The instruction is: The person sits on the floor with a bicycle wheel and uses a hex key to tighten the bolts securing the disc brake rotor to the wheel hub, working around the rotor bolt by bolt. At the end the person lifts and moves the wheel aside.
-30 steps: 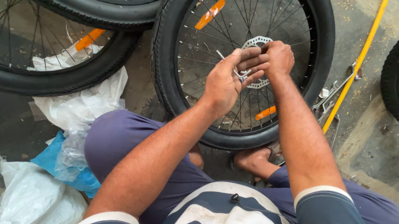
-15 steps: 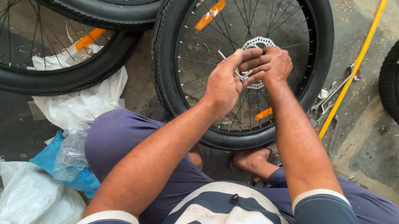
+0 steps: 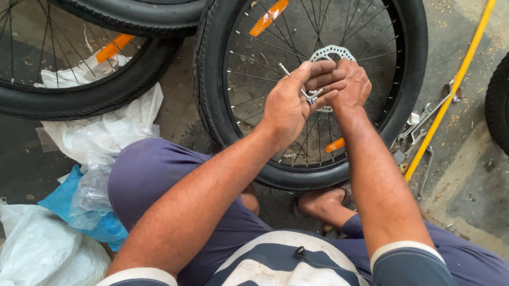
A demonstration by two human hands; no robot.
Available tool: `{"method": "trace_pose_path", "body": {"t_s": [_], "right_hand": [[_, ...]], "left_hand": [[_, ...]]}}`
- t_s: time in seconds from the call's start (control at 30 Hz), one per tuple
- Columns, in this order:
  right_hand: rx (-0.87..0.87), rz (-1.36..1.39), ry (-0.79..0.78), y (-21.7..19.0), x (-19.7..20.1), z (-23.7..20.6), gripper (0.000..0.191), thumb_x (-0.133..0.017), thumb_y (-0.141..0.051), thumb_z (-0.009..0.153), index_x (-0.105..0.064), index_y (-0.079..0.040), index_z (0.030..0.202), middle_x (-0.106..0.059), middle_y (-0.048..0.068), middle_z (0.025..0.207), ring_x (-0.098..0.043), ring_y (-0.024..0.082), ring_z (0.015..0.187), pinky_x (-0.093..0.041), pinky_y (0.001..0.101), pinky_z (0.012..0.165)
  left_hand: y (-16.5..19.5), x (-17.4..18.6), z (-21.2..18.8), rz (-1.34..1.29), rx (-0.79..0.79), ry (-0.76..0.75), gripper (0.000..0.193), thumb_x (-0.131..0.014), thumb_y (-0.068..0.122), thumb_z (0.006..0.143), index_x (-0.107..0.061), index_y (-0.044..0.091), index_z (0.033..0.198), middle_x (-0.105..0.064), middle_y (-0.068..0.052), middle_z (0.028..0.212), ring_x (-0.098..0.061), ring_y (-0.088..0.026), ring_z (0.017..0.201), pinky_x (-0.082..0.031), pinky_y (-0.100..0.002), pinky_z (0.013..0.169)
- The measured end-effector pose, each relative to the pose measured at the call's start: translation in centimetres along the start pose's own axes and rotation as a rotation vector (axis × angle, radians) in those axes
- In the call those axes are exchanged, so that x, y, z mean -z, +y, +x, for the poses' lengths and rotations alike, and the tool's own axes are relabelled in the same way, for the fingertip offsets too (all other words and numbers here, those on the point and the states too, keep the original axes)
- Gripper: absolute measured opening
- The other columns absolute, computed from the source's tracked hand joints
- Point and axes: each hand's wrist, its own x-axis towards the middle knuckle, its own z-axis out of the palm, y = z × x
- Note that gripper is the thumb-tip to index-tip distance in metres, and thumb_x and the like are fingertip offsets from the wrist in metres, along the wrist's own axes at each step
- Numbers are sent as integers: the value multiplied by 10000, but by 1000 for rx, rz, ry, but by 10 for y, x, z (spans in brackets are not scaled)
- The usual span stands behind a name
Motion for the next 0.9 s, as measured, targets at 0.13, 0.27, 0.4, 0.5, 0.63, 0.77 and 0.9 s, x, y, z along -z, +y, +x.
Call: {"method": "trace_pose_path", "body": {"t_s": [0.13, 0.27, 0.4, 0.5, 0.63, 0.77, 0.9], "right_hand": [[92, -47, 96, 3, -2, 2, 172, -620, -249, 901, -706, -101, 899, -732, 120, 984, -710, 328, 912, -564, 451, 705], [56, -56, 21, 7, -7, 3, 184, -584, -226, 987, -705, -112, 908, -732, 111, 1014, -710, 321, 949, -571, 443, 776], [101, -65, 60, 11, -10, 0, 166, -595, -229, 937, -713, -127, 879, -738, 91, 965, -716, 305, 922, -569, 436, 739], [183, -27, 206, 14, -11, 2, 151, -607, -225, 923, -702, -118, 874, -734, 84, 949, -712, 307, 894, -559, 438, 703], [66, -79, 10, 15, -11, 11, 199, -551, -227, 1004, -699, -148, 898, -727, 67, 998, -709, 287, 953, -566, 434, 752], [198, -76, 170, 12, -15, 11, 159, -592, -266, 933, -686, -138, 935, -718, 67, 987, -689, 300, 925, -551, 442, 728], [217, -143, 151, 14, -17, 6, 120, -617, -254, 939, -678, -151, 943, -696, 60, 986, -675, 288, 953, -553, 421, 770]], "left_hand": [[-1, 1, 2, -14, 14, -6, 579, -374, 389, 1113, -494, -100, 1399, -642, -238, 1326, -655, -287, 1219, -529, -383, 1050], [-6, 4, 2, -15, 9, 1, 575, -384, 388, 1110, -497, -102, 1391, -649, -234, 1319, -662, -288, 1212, -533, -384, 1054], [-13, 8, 6, -27, 5, -6, 569, -402, 384, 1111, -501, -102, 1390, -653, -227, 1311, -665, -288, 1206, -537, -383, 1050], [-18, 10, 13, -49, 12, 4, 558, -407, 379, 1111, -506, -97, 1385, -655, -216, 1298, -665, -285, 1196, -539, -380, 1032], [-19, 11, 18, -71, 21, -4, 544, -399, 372, 1122, -517, -97, 1370, -658, -203, 1286, -666, -281, 1181, -545, -388, 1011], [-15, 12, 16, -45, 7, 0, 542, -390, 366, 1120, -521, -94, 1375, -660, -201, 1295, -667, -273, 1192, -543, -369, 1024], [-13, 10, 15, -25, 13, -13, 549, -384, 371, 1121, -514, -93, 1385, -657, -203, 1303, -663, -273, 1195, -537, -378, 1042]]}}
